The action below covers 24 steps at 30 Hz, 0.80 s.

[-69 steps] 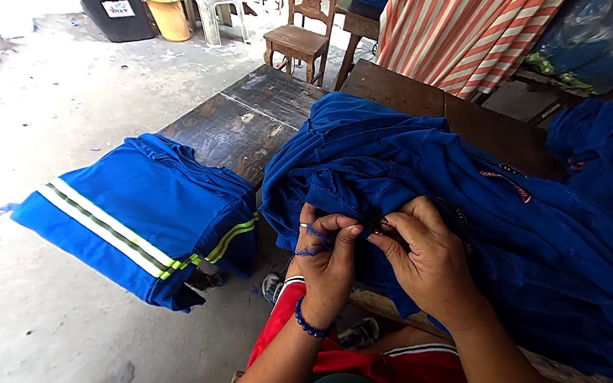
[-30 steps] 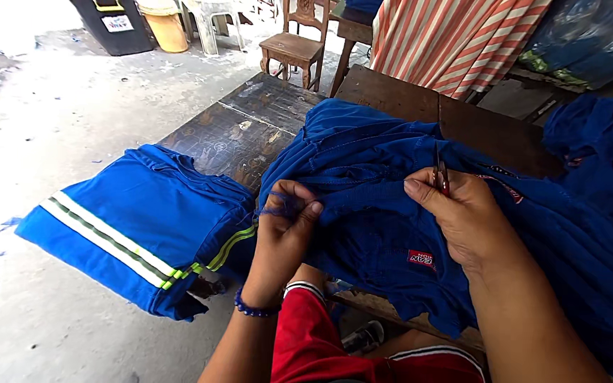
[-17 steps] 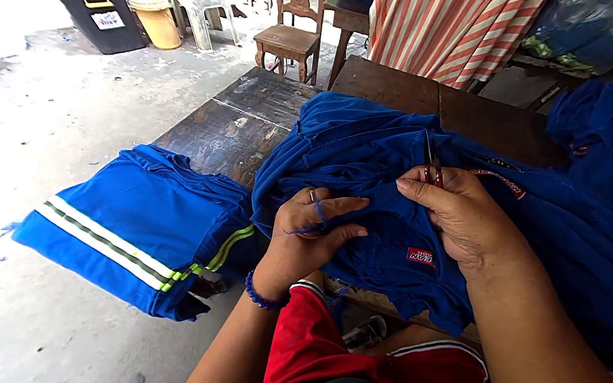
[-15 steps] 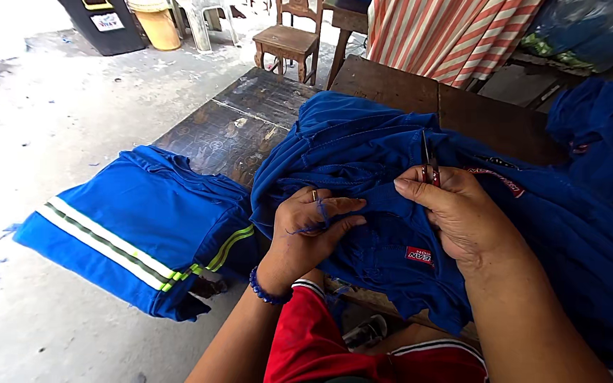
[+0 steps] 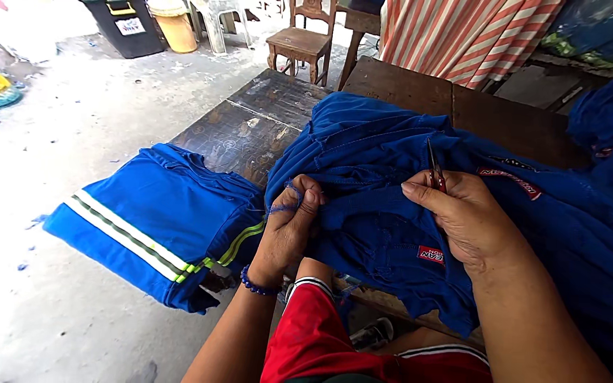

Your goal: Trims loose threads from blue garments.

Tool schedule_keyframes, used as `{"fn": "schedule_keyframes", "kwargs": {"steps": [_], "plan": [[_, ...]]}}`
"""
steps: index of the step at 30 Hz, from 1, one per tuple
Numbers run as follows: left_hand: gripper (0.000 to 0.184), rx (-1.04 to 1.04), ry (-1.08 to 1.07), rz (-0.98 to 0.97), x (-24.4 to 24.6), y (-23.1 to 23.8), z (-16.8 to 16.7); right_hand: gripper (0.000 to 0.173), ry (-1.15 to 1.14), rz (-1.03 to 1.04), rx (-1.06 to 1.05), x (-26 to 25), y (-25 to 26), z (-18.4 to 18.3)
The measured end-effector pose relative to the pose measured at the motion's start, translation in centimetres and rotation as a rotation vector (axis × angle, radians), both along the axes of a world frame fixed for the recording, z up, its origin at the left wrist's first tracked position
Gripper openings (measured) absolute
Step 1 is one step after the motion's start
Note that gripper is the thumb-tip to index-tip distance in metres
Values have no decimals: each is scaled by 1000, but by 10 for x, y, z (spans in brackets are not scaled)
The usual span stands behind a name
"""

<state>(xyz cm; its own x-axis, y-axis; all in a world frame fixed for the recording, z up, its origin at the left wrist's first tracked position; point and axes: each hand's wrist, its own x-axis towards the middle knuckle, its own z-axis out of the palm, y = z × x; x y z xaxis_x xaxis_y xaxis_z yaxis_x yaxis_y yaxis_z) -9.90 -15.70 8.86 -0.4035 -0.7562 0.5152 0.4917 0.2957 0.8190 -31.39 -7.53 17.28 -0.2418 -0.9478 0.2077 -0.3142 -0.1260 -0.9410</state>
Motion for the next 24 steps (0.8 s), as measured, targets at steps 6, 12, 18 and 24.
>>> {"fn": "schedule_keyframes", "kwargs": {"steps": [6, 12, 18, 24], "plan": [[16, -11, 26, 47, -1, 9, 3, 16, 335, -34, -140, 3, 6, -7], [11, -101, 49, 89, -4, 15, 4, 36, 827, -109, -331, 27, 39, -2], [16, -101, 23, 73, -4, 17, 0, 36, 770, -123, -327, 26, 44, -10], [33, -238, 9, 145, -10, 17, 2, 36, 750, -137, -328, 22, 50, -12]]}}
